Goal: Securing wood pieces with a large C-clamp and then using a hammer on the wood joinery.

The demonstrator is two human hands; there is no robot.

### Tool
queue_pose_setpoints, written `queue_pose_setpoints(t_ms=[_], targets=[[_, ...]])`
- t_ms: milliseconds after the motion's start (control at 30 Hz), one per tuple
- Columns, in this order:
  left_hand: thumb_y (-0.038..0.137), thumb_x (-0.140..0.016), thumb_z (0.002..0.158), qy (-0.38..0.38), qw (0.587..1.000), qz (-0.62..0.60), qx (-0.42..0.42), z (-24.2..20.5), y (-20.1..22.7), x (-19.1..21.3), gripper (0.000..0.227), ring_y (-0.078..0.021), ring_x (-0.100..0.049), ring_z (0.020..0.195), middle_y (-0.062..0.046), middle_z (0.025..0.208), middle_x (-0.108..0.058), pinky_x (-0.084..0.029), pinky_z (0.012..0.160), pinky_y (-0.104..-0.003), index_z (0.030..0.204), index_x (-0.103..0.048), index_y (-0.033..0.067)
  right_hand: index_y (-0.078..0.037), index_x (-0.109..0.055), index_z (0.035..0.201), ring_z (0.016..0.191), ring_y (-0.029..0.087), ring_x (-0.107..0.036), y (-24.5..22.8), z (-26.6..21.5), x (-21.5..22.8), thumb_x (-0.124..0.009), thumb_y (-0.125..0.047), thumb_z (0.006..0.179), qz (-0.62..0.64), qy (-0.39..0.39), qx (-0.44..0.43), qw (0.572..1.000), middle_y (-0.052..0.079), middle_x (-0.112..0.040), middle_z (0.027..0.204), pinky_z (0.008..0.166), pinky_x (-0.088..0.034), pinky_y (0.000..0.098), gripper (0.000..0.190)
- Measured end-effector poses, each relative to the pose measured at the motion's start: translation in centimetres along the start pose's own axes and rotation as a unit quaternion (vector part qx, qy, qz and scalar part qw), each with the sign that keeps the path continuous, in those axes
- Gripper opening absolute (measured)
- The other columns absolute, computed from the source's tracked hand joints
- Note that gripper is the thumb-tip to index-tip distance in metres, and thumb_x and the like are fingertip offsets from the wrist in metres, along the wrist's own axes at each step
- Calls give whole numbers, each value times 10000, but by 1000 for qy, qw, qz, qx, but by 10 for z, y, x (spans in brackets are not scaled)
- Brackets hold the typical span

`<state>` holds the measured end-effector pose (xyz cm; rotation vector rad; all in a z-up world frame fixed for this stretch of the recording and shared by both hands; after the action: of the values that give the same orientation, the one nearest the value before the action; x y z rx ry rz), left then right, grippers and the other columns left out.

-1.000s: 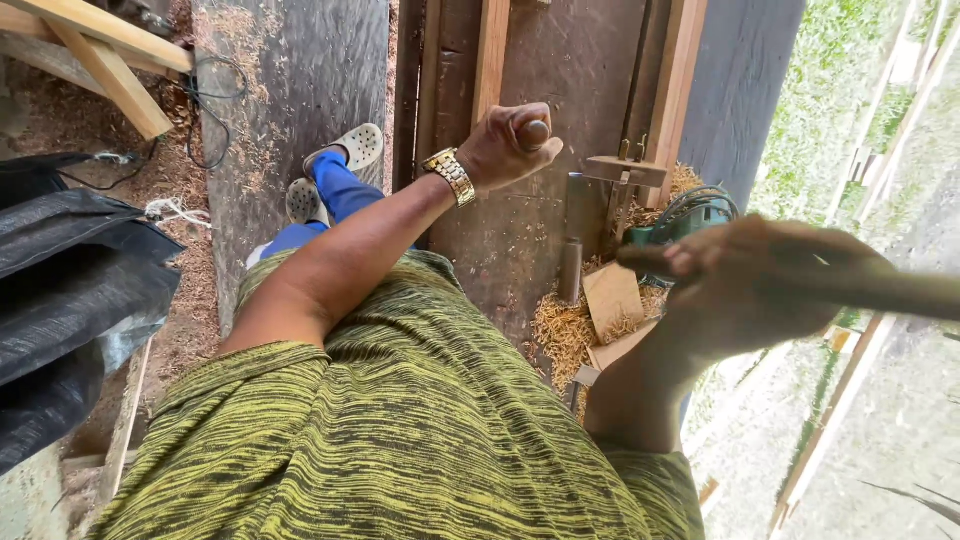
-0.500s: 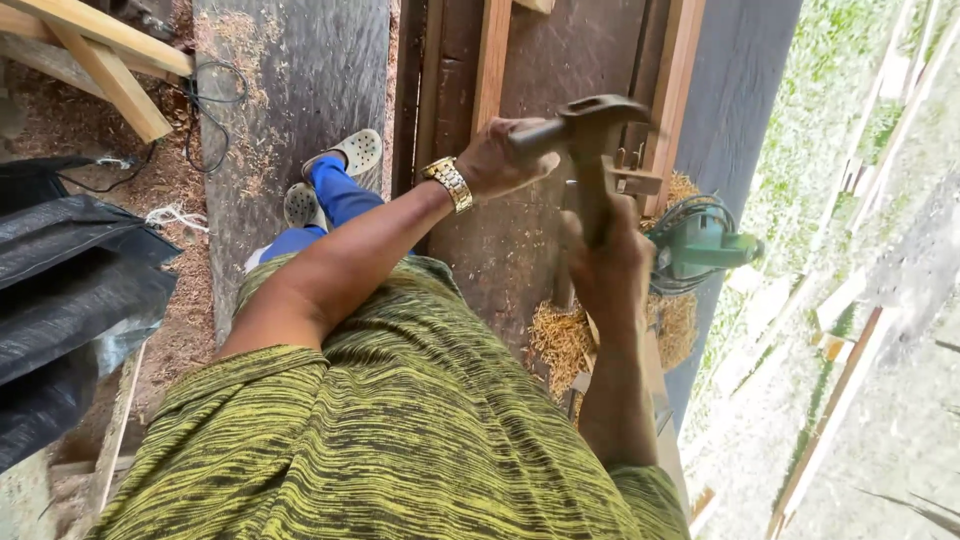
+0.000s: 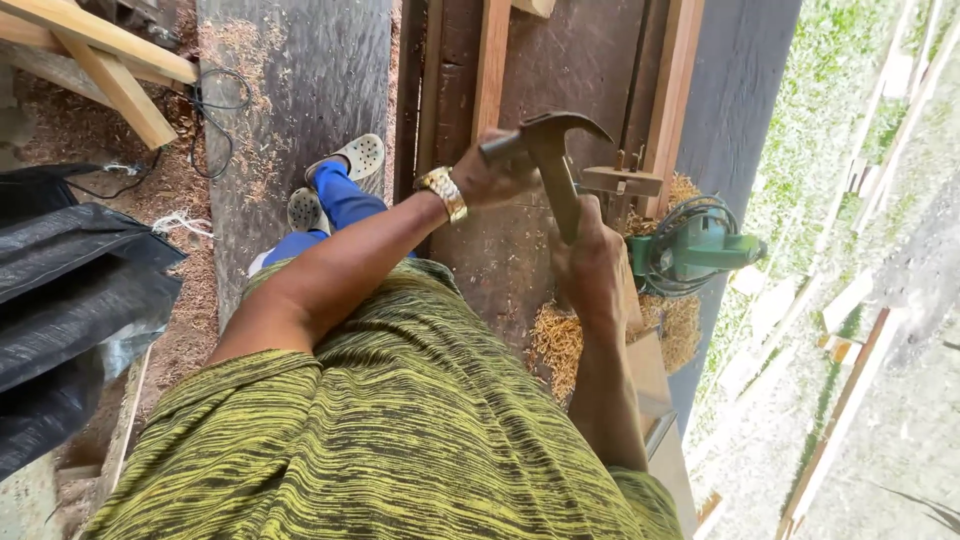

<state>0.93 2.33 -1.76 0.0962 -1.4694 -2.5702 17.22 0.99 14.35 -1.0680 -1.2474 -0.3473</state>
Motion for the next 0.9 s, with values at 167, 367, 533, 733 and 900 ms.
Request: queue_pose_setpoints(t_ms=[167,367,533,733,900], targets=[[147,-737,959,-164,960,223,50,-33,41,-2,422,-146,-479,450,-37,549,-508,-426,433,-300,652,-452,100,-52,-516,1075,633,237,-680,8,-8,-5,-759,-173,945,72,13,-19,997,140,-668,772,571,-527,404,302],[145,-630,975,-106,989,78,-65,-23,-13,-7,241,-123,-515,622,-24,732,-552,-448,549,-292,795,-472,130,-47,-513,958,575,158,-463,21,-28,-8,-793,-194,955,98,82,-120,985,55,-537,667,552,-449,331,315],[438,-775,973,27,980,65,186,51,-48,5,418,-82,-514,546,22,654,-595,-452,482,-265,759,-596,125,-61,-599,1047,667,96,-450,24,-34,-8,-797,-185,939,163,118,-122,972,-16,-517,732,610,-423,269,258],[471,-759,901,126,938,-126,296,64,-62,14,308,-54,-586,460,52,622,-643,-523,404,-231,854,-664,181,-67,-599,1035,661,79,-426,25,-41,-7,-801,-181,947,192,114,-146,964,-25,-502,717,600,-394,257,248],[393,-755,972,61,945,-120,298,62,-26,29,345,-47,-561,436,38,575,-613,-458,398,-223,790,-614,137,-64,-599,1034,677,76,-440,28,-43,-10,-809,-172,941,172,128,-129,968,-25,-495,737,614,-403,244,255]])
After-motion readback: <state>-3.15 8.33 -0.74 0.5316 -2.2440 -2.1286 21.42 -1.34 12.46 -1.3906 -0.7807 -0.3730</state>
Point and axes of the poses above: each hand's wrist, its own z-axis towards the middle knuckle, its own x-axis out of the back of the hand, y = z × x, the point moved 2 cm from there along z, towards the middle knuckle
